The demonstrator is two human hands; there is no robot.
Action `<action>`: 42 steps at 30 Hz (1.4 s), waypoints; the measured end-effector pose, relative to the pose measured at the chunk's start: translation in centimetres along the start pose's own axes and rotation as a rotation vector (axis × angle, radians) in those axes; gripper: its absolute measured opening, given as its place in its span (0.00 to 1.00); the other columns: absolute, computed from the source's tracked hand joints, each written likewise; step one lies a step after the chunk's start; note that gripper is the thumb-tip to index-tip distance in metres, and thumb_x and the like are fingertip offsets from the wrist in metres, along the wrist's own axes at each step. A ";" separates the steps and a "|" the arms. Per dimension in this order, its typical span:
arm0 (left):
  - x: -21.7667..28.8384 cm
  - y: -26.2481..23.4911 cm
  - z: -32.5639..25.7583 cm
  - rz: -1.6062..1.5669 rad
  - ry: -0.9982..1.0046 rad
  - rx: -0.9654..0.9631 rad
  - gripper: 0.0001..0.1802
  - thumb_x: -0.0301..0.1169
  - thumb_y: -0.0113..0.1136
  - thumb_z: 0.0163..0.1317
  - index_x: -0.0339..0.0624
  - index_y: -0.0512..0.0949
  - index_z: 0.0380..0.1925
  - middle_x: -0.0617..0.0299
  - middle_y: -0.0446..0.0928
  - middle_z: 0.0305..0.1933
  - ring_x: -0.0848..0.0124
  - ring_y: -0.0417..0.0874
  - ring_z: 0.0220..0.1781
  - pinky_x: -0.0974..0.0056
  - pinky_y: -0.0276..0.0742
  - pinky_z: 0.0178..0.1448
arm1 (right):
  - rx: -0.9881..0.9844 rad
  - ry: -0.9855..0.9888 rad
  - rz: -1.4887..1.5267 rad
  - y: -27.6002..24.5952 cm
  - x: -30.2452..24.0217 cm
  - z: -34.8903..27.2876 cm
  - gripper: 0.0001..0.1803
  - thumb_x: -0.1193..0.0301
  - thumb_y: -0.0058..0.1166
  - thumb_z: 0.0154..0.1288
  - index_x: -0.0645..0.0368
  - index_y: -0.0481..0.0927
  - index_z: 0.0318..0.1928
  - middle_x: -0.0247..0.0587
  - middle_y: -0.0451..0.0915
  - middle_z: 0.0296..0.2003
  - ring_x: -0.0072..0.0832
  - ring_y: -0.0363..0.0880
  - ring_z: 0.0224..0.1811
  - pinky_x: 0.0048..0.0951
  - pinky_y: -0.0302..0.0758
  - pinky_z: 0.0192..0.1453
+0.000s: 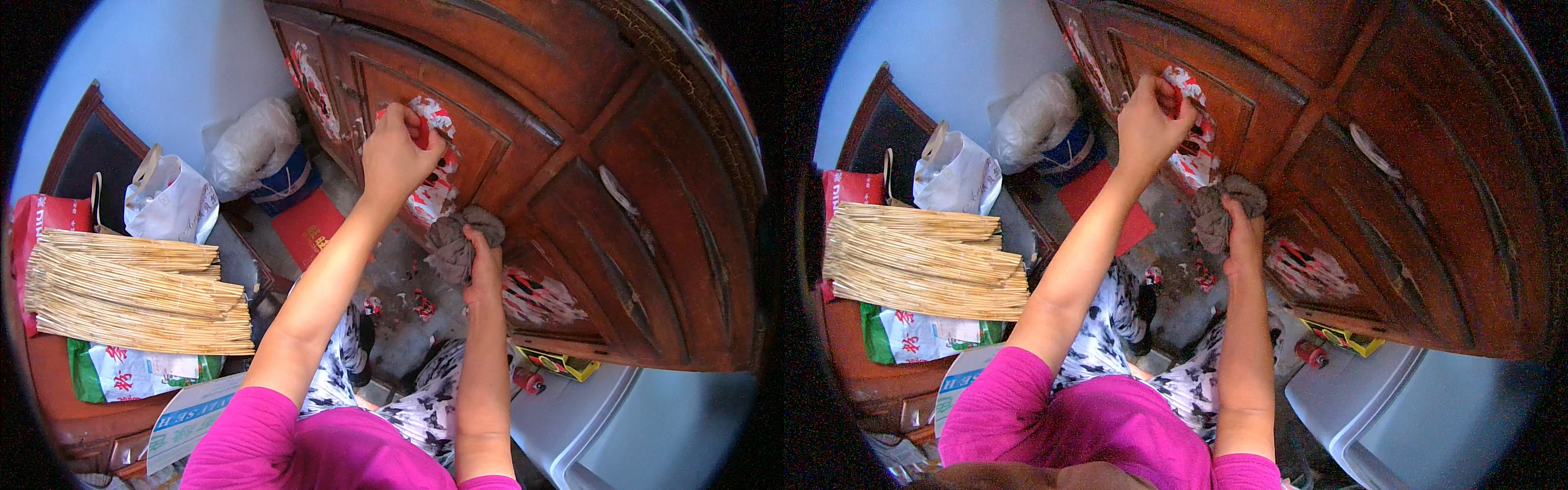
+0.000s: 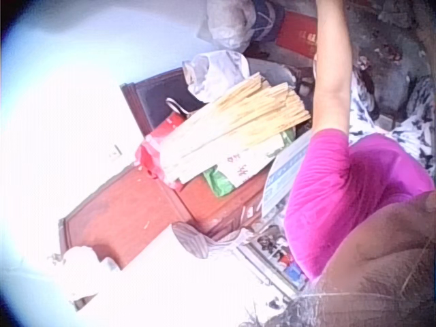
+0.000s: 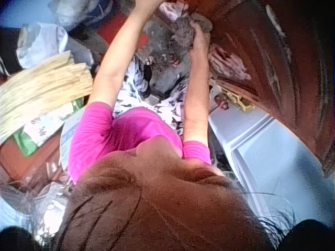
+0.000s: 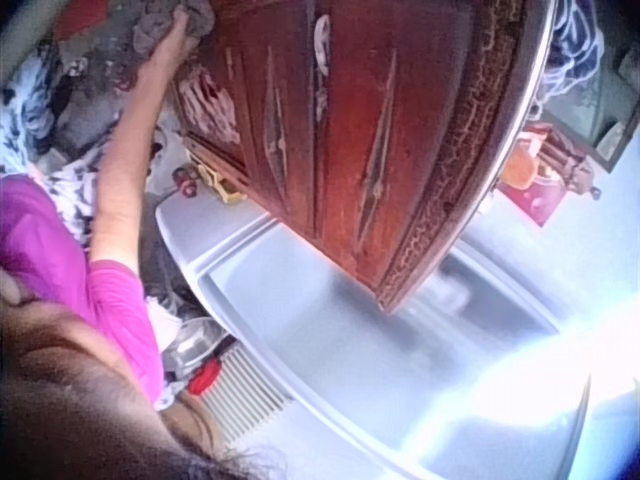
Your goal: The person sits on the floor and uses a cloth to wipe the surface of a wooden cabinet. They peel off a red paper sticker from the cabinet door and continue wiping the surface with the cloth.
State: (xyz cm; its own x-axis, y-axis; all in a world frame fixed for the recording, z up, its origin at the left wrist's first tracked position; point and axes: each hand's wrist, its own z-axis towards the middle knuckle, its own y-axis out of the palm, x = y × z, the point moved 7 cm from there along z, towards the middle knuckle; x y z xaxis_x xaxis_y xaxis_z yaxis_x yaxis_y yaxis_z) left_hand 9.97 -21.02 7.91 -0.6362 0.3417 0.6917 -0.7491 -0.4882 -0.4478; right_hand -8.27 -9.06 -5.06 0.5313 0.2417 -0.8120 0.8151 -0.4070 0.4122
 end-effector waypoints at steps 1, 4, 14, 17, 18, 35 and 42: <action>0.0 -0.1 -0.1 0.008 0.007 0.013 0.15 0.35 0.68 0.57 0.40 0.75 0.37 0.51 0.84 0.34 0.50 0.87 0.38 0.49 0.82 0.43 | -0.003 0.012 -0.004 0.0 0.0 0.0 0.18 0.67 0.65 0.66 0.58 0.82 0.55 0.37 0.85 0.48 0.32 0.87 0.47 0.37 0.84 0.50; -0.3 -0.2 0.0 0.025 0.007 0.044 0.14 0.34 0.68 0.58 0.39 0.76 0.37 0.52 0.84 0.31 0.50 0.88 0.36 0.52 0.83 0.43 | -0.010 -0.033 -0.015 0.0 -0.1 0.1 0.23 0.65 0.68 0.62 0.62 0.83 0.55 0.40 0.86 0.49 0.33 0.87 0.48 0.37 0.84 0.54; -0.6 -0.3 0.1 -0.011 -0.032 0.012 0.17 0.34 0.67 0.61 0.40 0.71 0.43 0.48 0.84 0.31 0.46 0.88 0.35 0.50 0.83 0.42 | 0.028 0.014 -0.008 -0.4 0.4 0.4 0.19 0.67 0.66 0.66 0.60 0.83 0.54 0.37 0.86 0.48 0.32 0.87 0.47 0.36 0.83 0.52; -2.3 -0.1 0.2 -0.048 -0.082 0.032 0.18 0.33 0.67 0.61 0.40 0.70 0.45 0.47 0.83 0.32 0.47 0.88 0.36 0.51 0.83 0.42 | 0.013 -0.016 -0.005 -0.2 0.3 0.3 0.20 0.65 0.68 0.62 0.62 0.84 0.52 0.39 0.87 0.47 0.32 0.87 0.48 0.36 0.83 0.53; -2.4 -0.3 0.4 -0.070 -0.092 0.040 0.18 0.32 0.67 0.61 0.40 0.70 0.46 0.47 0.83 0.32 0.47 0.88 0.36 0.52 0.83 0.42 | 0.021 -0.018 -0.008 -0.3 0.3 0.2 0.20 0.65 0.68 0.63 0.61 0.84 0.52 0.39 0.87 0.47 0.32 0.87 0.48 0.36 0.83 0.54; -2.1 0.7 -0.5 -0.272 -0.180 -0.069 0.23 0.33 0.70 0.61 0.35 0.71 0.49 0.54 0.82 0.35 0.63 0.85 0.38 0.60 0.81 0.47 | -0.008 -0.011 -0.012 -0.8 0.8 1.1 0.22 0.66 0.66 0.65 0.56 0.80 0.58 0.37 0.85 0.51 0.33 0.87 0.50 0.37 0.84 0.53; -1.5 0.2 0.4 -0.076 -0.165 -0.071 0.25 0.36 0.73 0.58 0.35 0.71 0.47 0.54 0.83 0.32 0.57 0.88 0.36 0.56 0.83 0.45 | -0.005 0.001 -0.023 -0.4 0.7 0.5 0.23 0.66 0.66 0.65 0.56 0.80 0.59 0.37 0.84 0.51 0.32 0.86 0.49 0.36 0.84 0.52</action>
State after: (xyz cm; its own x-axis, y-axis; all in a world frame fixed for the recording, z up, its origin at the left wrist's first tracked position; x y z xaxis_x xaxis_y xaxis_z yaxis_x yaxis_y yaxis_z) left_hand 10.85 -21.92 7.00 -0.5428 0.2368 0.8058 -0.8089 -0.4057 -0.4256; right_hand -8.38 -9.20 -5.98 0.5121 0.2516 -0.8212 0.8284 -0.3972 0.3949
